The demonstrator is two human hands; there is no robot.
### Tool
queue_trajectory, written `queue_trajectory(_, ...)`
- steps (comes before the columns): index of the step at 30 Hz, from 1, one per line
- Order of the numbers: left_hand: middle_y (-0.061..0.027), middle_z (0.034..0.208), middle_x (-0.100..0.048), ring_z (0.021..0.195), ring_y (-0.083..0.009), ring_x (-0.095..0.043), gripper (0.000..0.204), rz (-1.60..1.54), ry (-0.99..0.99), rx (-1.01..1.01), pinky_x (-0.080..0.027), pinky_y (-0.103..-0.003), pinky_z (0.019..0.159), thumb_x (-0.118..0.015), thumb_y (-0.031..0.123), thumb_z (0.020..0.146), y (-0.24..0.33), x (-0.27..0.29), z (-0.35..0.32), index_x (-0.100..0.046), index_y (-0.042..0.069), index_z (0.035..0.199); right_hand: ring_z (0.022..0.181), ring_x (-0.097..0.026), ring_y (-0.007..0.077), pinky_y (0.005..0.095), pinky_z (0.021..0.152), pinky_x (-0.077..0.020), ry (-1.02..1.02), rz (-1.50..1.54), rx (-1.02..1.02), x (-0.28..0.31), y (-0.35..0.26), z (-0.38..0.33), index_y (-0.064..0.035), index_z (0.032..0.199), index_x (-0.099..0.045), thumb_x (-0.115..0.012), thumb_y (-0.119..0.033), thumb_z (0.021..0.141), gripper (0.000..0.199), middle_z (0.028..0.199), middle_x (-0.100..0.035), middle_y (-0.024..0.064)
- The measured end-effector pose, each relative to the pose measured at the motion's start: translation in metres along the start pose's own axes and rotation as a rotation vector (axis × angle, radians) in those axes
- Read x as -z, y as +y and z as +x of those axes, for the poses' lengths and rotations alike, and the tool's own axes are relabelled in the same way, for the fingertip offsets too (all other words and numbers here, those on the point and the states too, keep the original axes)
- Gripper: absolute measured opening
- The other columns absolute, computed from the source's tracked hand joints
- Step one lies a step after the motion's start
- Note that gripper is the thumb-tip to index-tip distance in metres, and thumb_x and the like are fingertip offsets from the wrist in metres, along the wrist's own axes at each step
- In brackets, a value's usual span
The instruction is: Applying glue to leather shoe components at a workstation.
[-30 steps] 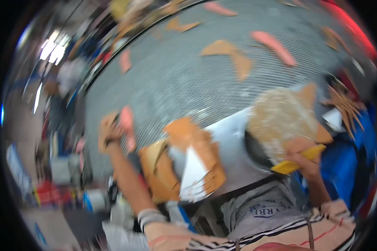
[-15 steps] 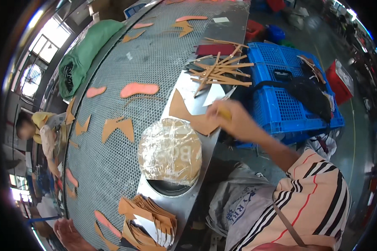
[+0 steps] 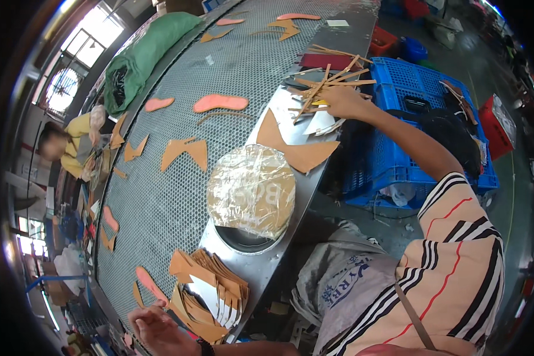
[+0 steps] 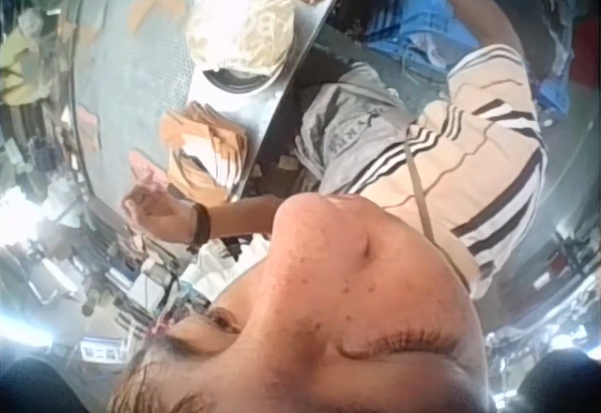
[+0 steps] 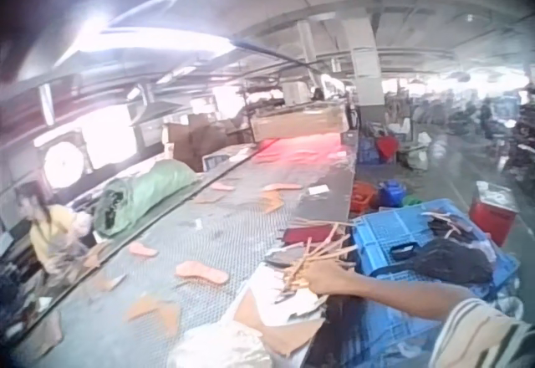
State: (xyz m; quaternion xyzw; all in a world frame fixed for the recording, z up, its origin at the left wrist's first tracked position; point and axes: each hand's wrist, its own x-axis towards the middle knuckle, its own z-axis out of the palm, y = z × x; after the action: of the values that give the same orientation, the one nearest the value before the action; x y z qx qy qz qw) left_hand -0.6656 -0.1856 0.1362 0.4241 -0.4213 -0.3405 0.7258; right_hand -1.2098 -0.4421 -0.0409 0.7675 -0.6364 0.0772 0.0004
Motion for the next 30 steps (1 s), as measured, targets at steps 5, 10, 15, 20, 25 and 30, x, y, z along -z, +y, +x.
queue_trajectory(5, -0.0195, 0.089, -0.070, 0.076, -0.0274, -0.067, 0.022, -0.242, 0.036, 0.060, -0.057, -0.041, 0.073, -0.058, 0.011, 0.096, -0.010, 0.025, -0.015, -0.066, -0.007, 0.106, 0.091, -0.067, 0.0364, 0.0464, 0.078, -0.0532, -0.128, 0.042, 0.078, 0.038, -0.006, -0.008, 0.0009, 0.103, -0.068, -0.066, -0.019, 0.081, 0.029, 0.097, -0.069, 0.0203)
queue_trajectory(10, -0.0198, 0.096, -0.070, 0.081, -0.0268, -0.066, 0.027, -0.311, -0.207, 0.065, -0.055, -0.042, 0.077, -0.059, 0.015, 0.098, -0.021, 0.006, -0.041, -0.065, -0.006, 0.113, 0.072, -0.061, 0.0239, 0.0379, 0.071, -0.0489, -0.325, 0.461, 0.105, 0.086, -0.028, -0.043, -0.0005, 0.089, -0.066, -0.067, -0.025, 0.086, 0.025, 0.079, -0.065, 0.0104)
queue_trajectory(15, -0.0156, 0.093, -0.065, 0.085, -0.0212, -0.061, 0.042, 0.093, -0.445, 0.500, -0.049, -0.034, 0.085, -0.048, 0.025, 0.101, -0.082, -0.043, -0.078, -0.062, -0.011, 0.119, 0.063, -0.053, 0.0055, 0.0240, 0.062, -0.0433, -0.524, 1.292, 0.085, 0.103, -0.125, -0.122, -0.0032, 0.095, -0.061, -0.062, -0.019, 0.095, 0.016, 0.066, -0.058, -0.0007)
queue_trajectory(20, -0.0171, 0.129, -0.057, 0.119, -0.0252, -0.055, 0.040, 0.155, -0.561, 0.253, -0.037, -0.035, 0.108, -0.038, 0.021, 0.108, -0.123, -0.108, -0.082, -0.054, -0.005, 0.134, 0.078, -0.046, 0.0061, 0.0250, 0.068, -0.0398, -0.510, 1.483, 0.230, 0.060, -0.233, -0.161, -0.0050, 0.098, -0.059, -0.057, -0.022, 0.099, 0.017, 0.082, -0.050, -0.0023)
queue_trajectory(25, -0.0215, 0.107, -0.063, 0.104, -0.0289, -0.060, 0.023, -0.204, -0.312, 0.144, -0.045, -0.042, 0.097, -0.049, 0.024, 0.106, -0.135, -0.082, -0.093, -0.053, 0.004, 0.096, 0.069, -0.055, 0.0140, 0.0298, 0.061, -0.0436, -1.058, 1.574, 0.218, 0.045, -0.271, -0.164, -0.0028, 0.096, -0.057, -0.053, -0.022, 0.100, 0.020, 0.081, -0.057, 0.0032)
queue_trajectory(30, -0.0050, 0.061, -0.049, 0.055, -0.0152, -0.050, 0.018, -0.343, -0.031, 0.323, -0.046, -0.031, 0.058, -0.050, 0.020, 0.103, -0.129, -0.038, -0.097, -0.053, 0.005, 0.093, 0.077, -0.062, 0.0276, 0.0370, 0.070, -0.0494, -0.226, 1.139, 0.598, 0.043, -0.261, -0.142, -0.0013, 0.093, -0.059, -0.052, -0.023, 0.099, 0.024, 0.088, -0.062, 0.0118)
